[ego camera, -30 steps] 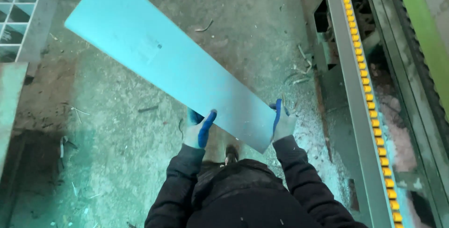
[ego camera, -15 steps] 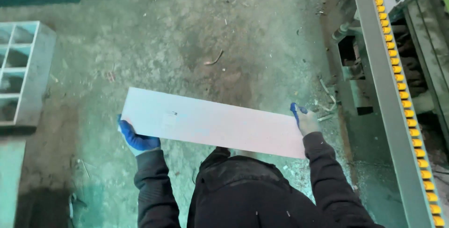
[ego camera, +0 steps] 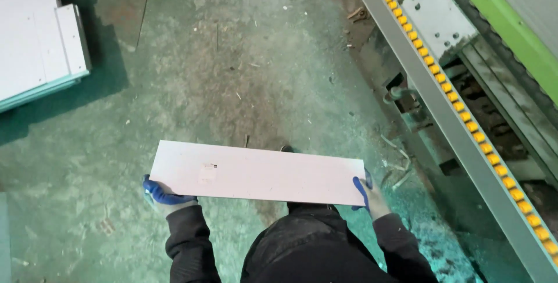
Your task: Feeding wooden panels into an edge banding machine to apply finish to the edges in a woodworking shop.
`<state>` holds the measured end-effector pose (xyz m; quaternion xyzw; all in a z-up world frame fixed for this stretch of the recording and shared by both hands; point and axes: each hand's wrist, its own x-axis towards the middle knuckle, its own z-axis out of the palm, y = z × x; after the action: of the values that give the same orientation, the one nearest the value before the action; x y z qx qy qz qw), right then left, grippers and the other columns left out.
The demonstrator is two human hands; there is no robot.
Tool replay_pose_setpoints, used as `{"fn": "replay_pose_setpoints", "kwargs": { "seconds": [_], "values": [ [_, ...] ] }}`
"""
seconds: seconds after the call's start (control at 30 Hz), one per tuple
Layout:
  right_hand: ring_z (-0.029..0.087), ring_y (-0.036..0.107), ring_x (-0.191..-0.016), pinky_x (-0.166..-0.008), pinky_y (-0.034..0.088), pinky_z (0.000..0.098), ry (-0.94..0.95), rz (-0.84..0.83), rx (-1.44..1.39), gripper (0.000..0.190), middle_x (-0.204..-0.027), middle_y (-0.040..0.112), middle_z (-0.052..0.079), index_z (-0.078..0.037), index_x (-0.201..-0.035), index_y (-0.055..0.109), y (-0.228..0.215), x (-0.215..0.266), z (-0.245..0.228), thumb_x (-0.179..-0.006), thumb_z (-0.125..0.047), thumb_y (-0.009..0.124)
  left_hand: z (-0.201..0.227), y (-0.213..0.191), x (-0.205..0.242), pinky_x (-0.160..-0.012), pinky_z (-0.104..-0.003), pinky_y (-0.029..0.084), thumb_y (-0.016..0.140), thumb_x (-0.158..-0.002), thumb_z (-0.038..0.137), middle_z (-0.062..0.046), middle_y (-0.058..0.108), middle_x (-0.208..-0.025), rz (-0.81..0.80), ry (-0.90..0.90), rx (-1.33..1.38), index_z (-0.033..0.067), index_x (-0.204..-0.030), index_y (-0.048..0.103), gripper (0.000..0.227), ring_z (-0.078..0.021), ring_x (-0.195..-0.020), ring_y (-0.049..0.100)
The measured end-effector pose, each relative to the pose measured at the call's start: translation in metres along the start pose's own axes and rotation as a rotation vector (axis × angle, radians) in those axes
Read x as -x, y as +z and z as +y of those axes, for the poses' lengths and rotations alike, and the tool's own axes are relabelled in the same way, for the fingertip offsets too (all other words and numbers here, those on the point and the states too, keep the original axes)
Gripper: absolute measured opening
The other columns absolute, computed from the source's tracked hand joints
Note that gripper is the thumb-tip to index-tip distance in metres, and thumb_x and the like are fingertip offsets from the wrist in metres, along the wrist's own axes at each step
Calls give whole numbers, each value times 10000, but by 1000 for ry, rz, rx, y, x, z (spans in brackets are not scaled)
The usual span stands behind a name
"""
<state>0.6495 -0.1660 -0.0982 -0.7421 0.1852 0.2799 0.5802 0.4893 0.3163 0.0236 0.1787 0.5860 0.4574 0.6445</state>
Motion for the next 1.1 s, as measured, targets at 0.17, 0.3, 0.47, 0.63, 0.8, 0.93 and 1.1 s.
{"fn": "replay_pose_setpoints", "kwargs": {
  "seconds": [0.17,0.3,0.47,0.63,0.8,0.93,1.1],
  "values": [
    [442,790,-1261,-867,764,637,17,120,58,712,-1409,808,289,-19,-1371,835,81,-155,-111,-1109,-676,756,-5,153,-7,-1485,-491,222,475,-1187,344,-123,521,-1850,-199,278,291,187,-1770,554,609,-334,-1700,509],
    [362,545,-1664,-1430,341,574,-37,96,278,960,-1716,671,215,-44,-1562,787,136,-228,-295,-1070,-861,679,-7,227,-128,-1430,-533,348,520,-1101,525,-148,553,-1838,-306,230,393,159,-1756,577,752,-373,-1670,553],
    [273,772,-1334,-1128,513,411,-394,178,406,664,-1365,862,131,-137,-1308,826,182,-422,-427,-1137,-718,552,-38,359,-212,-1388,-578,493,681,-895,829,-125,614,-1831,-558,-33,555,162,-1722,655,1063,-372,-1664,607],
    [270,801,-1171,-1050,563,381,-149,31,392,742,-1276,870,140,-97,-1345,834,213,-490,-551,-1110,-723,513,-69,552,-334,-1360,-596,537,685,-947,763,-122,684,-1788,-639,-164,505,162,-1693,711,958,-370,-1642,659],
    [350,827,-1200,-1165,600,506,-5,281,267,654,-1288,885,192,-150,-1310,889,194,-604,-480,-1154,-663,515,-116,802,-388,-1346,-643,488,674,-861,881,-70,651,-1814,-845,-398,266,236,-1731,665,1083,-376,-1656,615],
    [356,736,-1375,-1261,511,496,7,509,-471,747,-1486,806,223,6,-1504,787,196,-662,-435,-1103,-591,586,-180,1004,-324,-1354,-555,481,539,-917,902,-73,613,-1813,-1008,-460,6,247,-1761,585,1070,-342,-1647,592],
    [357,722,-1371,-1211,527,463,350,909,-595,969,-1493,801,237,57,-1464,825,267,-630,-527,-997,-785,715,-283,1158,-241,-1290,-502,548,652,-1137,447,-90,752,-1602,-1155,-643,-225,180,-1636,686,567,-273,-1452,717]
  ]
}}
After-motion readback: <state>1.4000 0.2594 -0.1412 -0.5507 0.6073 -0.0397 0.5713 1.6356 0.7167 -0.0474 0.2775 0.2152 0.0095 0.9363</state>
